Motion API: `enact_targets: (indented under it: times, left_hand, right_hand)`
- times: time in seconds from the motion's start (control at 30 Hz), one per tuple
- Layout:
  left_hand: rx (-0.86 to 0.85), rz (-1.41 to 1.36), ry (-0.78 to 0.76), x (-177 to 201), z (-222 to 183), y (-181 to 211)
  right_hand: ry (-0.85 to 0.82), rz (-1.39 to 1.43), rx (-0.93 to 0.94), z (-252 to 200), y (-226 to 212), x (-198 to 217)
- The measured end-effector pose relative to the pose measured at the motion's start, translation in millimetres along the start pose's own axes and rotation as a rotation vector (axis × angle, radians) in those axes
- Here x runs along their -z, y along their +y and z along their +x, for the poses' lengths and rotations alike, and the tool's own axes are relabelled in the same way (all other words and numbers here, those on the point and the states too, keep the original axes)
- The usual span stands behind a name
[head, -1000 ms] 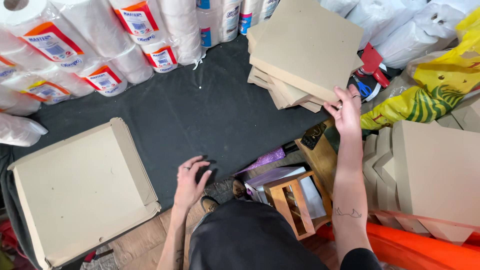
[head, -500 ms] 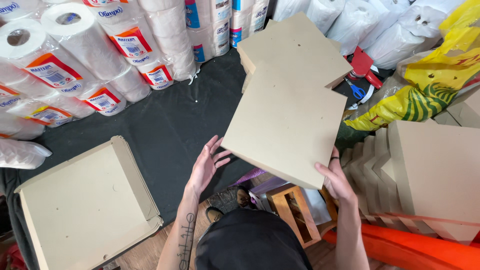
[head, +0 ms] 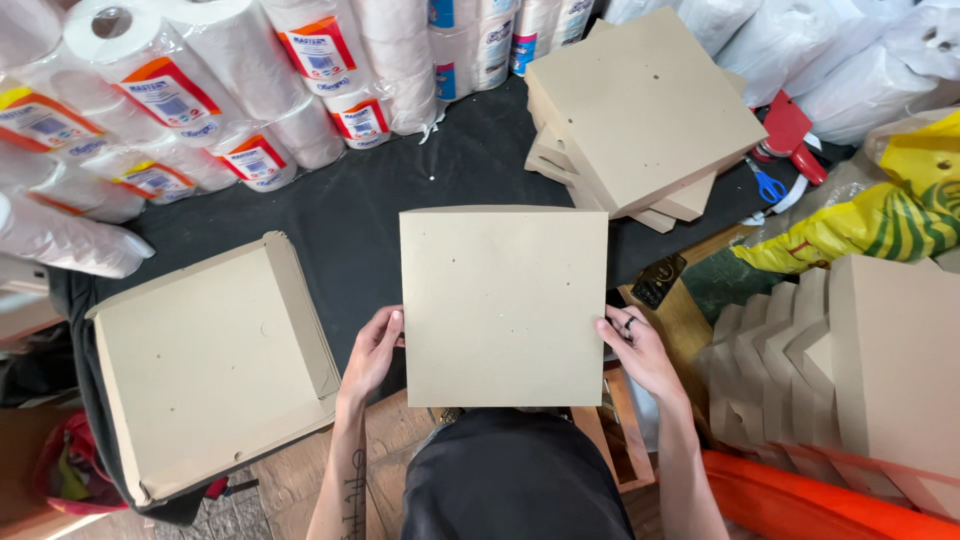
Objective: The person assembles cardboard boxes by picking them up from a stack, unfolding them, and folding the flaps to form a box shape on a table.
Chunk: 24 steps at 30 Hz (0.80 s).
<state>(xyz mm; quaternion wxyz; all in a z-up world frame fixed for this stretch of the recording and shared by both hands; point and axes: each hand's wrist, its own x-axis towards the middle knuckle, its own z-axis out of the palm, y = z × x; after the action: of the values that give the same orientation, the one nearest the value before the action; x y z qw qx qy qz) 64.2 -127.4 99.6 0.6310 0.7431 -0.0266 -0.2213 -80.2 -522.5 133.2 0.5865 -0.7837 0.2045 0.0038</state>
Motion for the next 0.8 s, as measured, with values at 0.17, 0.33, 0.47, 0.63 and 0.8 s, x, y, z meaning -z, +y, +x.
enact_targets:
  times: [0.17, 0.33, 0.47, 0.63, 0.8]
  left_hand:
    - [-0.18, 0.135, 0.183, 27.9, -31.7, 13.7]
    - [-0.189, -0.227, 0.256, 30.0, -55.7, 38.1]
    - [-0.167, 0.002, 0.295, 31.9, -68.4, 63.5]
    - [0.031, 0.064, 0.256, 25.8, -52.8, 60.7]
    - [-0.126, 0.204, 0.384, 31.4, -1.9, 2.0]
  right_hand:
    - [-0.116, 0.19, 0.095, 15.8, -35.1, -24.6]
    - [-0.166, 0.409, 0.11, 46.3, -1.0, -39.1]
    - [-0.203, 0.502, 0.126, 54.7, -25.8, -56.4]
    - [-0.282, 0.383, -0.007, 87.8, 0.4, -86.4]
    - [-0.254, 0.02, 0.021, 115.1, 17.0, -119.8]
